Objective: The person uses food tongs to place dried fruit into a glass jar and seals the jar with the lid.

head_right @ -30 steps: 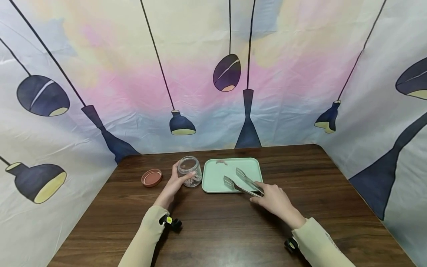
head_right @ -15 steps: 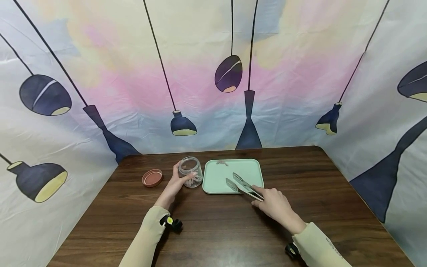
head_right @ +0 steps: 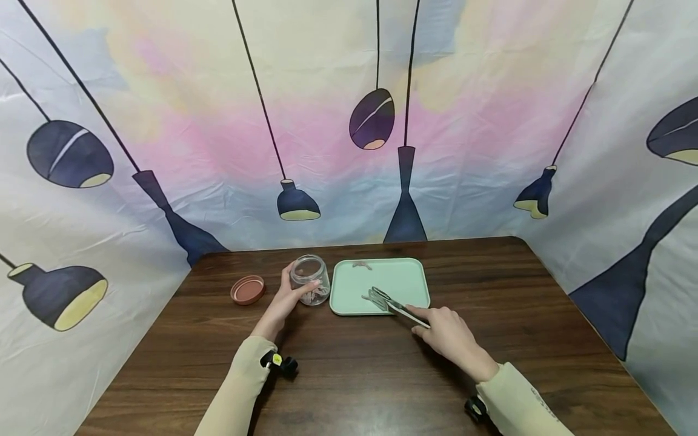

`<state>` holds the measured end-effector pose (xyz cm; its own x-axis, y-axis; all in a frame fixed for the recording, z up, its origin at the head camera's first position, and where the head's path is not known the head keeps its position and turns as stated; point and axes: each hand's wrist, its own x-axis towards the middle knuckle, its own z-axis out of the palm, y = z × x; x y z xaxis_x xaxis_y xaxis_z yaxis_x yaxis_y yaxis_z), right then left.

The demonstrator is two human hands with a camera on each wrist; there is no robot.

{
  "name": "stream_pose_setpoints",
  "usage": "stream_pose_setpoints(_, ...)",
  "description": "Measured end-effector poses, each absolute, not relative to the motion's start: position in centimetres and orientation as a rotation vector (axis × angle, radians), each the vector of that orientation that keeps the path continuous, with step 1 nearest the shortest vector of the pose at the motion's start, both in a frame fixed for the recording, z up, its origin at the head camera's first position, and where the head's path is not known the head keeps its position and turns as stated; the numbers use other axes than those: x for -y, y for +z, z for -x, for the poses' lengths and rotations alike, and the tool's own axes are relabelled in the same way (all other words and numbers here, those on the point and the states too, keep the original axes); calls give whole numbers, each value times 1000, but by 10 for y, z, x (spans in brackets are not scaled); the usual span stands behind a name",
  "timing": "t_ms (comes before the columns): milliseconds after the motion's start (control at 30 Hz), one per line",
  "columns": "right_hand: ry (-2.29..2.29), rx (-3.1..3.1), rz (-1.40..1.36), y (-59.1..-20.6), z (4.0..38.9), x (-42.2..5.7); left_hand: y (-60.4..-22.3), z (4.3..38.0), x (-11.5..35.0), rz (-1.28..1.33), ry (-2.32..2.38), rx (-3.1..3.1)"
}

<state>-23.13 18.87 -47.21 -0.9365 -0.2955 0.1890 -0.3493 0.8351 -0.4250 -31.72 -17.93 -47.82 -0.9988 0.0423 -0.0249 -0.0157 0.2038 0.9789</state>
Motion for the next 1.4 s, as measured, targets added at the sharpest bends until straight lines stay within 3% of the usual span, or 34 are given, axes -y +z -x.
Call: stream_pose_setpoints(1400, 787, 2846, -538, -455, 239, -205, -474, 315, 178, -113, 1889, -2457)
